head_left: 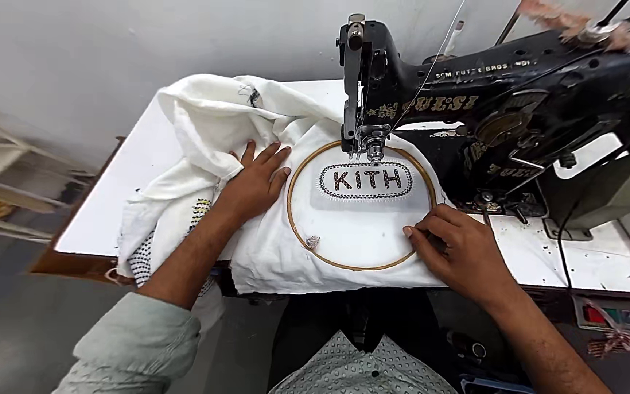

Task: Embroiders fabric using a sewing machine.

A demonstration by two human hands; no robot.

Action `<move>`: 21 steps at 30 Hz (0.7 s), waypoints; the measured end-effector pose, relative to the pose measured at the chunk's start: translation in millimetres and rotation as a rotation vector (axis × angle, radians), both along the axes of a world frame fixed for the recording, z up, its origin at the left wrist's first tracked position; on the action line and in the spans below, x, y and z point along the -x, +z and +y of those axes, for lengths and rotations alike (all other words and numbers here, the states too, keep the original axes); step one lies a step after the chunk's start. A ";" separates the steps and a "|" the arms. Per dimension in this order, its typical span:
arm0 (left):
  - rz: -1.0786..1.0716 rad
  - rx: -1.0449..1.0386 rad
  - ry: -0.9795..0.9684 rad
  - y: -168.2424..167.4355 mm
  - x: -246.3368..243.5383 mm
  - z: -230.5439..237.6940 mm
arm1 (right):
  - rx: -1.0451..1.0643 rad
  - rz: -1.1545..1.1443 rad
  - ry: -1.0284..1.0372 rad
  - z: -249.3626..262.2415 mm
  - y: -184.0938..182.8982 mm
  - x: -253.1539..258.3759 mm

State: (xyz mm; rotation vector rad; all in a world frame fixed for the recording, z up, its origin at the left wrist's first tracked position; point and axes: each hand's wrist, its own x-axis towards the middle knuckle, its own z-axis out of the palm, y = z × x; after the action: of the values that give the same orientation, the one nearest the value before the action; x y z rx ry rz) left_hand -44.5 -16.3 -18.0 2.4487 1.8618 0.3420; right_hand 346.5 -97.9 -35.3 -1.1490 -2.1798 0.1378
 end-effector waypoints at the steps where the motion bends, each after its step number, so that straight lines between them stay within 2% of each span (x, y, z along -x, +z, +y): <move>1: -0.016 0.002 -0.025 0.1 -2.7 7.6 | 0.041 0.045 0.003 -1.7 -0.1 -0.4; 6: -0.035 -0.083 -0.054 -2.0 -10.3 27.4 | 0.137 0.084 0.006 -9.3 5.2 -3.0; 10: -0.098 -0.337 -0.030 20.8 -32.3 -13.7 | 0.015 0.057 -0.052 -19.5 6.5 2.0; 12: -0.175 -0.276 -0.004 34.8 -50.4 -52.8 | -0.032 0.070 -0.048 -23.2 0.6 2.5; 14: -0.100 -0.034 0.049 40.8 -62.2 -87.6 | -0.058 0.078 -0.037 -23.0 -5.2 2.4; 16: -0.050 0.089 0.094 27.9 -62.2 -103.5 | -0.069 0.057 -0.047 -21.3 -7.4 3.9; 21: -0.324 -0.081 0.150 7.5 -57.5 -99.8 | -0.055 0.021 -0.060 -20.0 -7.9 7.8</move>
State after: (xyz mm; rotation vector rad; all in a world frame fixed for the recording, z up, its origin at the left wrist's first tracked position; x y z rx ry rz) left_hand 13.0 -116.0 -10.6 2.1425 1.9205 0.7845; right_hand 338.7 -117.9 -43.3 -1.1758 -2.1154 0.0634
